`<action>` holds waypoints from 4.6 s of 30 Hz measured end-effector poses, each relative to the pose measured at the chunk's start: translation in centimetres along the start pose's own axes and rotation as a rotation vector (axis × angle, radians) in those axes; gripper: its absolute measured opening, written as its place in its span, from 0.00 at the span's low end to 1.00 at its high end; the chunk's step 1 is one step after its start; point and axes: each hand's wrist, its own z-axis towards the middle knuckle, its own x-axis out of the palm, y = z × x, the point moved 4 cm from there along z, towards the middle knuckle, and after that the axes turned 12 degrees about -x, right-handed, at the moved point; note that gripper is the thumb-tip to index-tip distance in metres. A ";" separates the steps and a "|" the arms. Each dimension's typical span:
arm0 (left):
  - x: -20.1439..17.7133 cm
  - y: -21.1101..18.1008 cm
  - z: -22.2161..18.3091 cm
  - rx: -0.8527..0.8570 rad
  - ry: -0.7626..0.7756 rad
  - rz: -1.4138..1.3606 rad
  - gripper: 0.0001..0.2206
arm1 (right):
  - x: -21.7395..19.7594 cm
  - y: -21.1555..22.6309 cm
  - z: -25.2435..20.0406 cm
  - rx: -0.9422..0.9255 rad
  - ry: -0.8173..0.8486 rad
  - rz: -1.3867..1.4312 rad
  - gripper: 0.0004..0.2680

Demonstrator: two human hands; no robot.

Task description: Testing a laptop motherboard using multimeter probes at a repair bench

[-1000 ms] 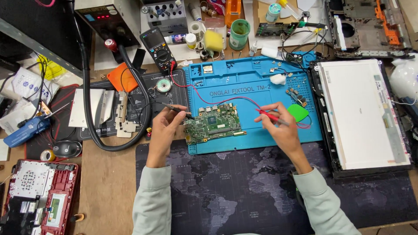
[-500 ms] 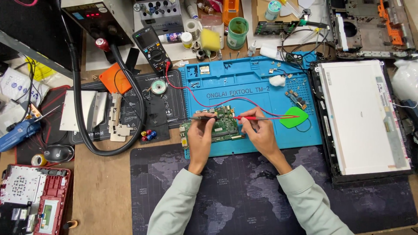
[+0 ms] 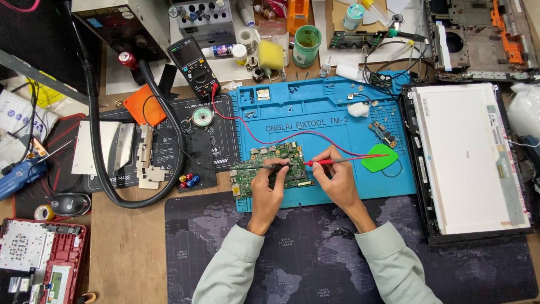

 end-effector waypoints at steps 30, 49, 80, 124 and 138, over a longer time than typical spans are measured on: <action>-0.3 -1.1 -0.1 -0.009 -0.067 -0.016 0.05 | 0.6 3.6 1.2 -0.046 0.067 -0.007 0.03; -0.3 -1.8 -0.2 0.040 -0.097 0.049 0.05 | 1.0 2.9 0.9 -0.068 0.066 -0.023 0.03; -9.5 1.8 -2.1 -0.017 -0.246 -0.062 0.06 | 10.6 7.0 0.6 -0.125 0.108 0.033 0.04; -11.3 2.6 1.1 -0.017 -0.135 0.112 0.02 | 11.1 8.3 0.4 -0.170 0.195 -0.030 0.04; -12.5 3.5 4.6 -0.178 0.042 0.099 0.04 | 11.3 6.7 0.2 -0.170 0.188 -0.021 0.03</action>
